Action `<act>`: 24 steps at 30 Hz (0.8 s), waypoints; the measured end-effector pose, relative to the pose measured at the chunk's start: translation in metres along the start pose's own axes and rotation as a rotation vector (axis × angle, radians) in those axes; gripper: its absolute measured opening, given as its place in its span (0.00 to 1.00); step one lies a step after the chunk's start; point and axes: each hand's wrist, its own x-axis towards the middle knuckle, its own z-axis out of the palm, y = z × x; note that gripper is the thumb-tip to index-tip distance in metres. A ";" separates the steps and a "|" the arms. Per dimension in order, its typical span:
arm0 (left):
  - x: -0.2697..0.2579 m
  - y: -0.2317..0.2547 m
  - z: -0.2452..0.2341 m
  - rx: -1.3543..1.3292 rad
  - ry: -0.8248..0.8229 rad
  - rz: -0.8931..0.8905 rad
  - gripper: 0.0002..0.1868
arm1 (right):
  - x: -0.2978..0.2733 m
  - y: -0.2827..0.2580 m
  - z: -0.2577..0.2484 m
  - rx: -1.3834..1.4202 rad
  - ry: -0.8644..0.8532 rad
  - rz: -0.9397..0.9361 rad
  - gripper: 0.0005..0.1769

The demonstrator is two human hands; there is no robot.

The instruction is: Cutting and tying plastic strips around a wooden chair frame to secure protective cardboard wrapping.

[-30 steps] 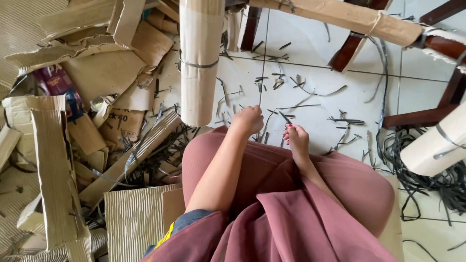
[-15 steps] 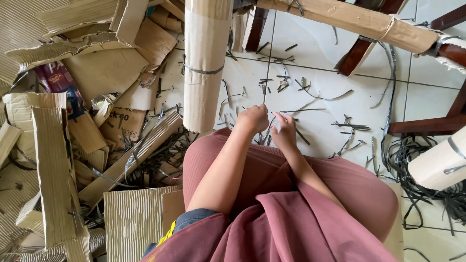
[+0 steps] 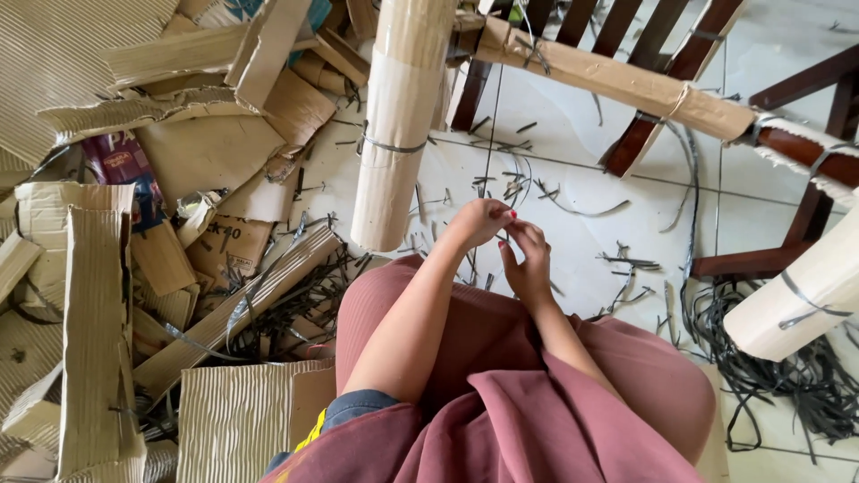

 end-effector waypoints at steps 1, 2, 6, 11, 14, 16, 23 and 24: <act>0.002 -0.003 -0.001 0.000 0.008 0.009 0.18 | 0.000 -0.006 -0.002 -0.002 0.004 -0.011 0.21; 0.003 -0.008 -0.002 -0.045 0.055 0.042 0.16 | -0.001 -0.013 -0.004 0.032 0.019 0.012 0.20; -0.003 -0.010 -0.008 -0.181 0.167 0.111 0.15 | 0.002 -0.043 -0.016 0.254 0.123 0.136 0.16; 0.004 -0.011 -0.009 -0.330 0.192 0.148 0.14 | 0.036 -0.057 -0.019 0.487 0.216 0.416 0.07; 0.019 -0.020 -0.005 -0.495 0.208 0.156 0.11 | 0.054 -0.047 -0.007 0.675 0.218 0.542 0.09; 0.019 -0.019 -0.007 -0.591 0.221 0.150 0.10 | 0.062 -0.049 -0.001 0.785 0.203 0.598 0.11; 0.030 -0.009 -0.018 -0.888 0.252 0.112 0.10 | 0.082 -0.052 0.004 1.055 0.320 0.817 0.15; 0.026 -0.011 -0.019 -0.941 0.230 0.089 0.10 | 0.078 -0.048 0.004 1.094 0.343 0.839 0.14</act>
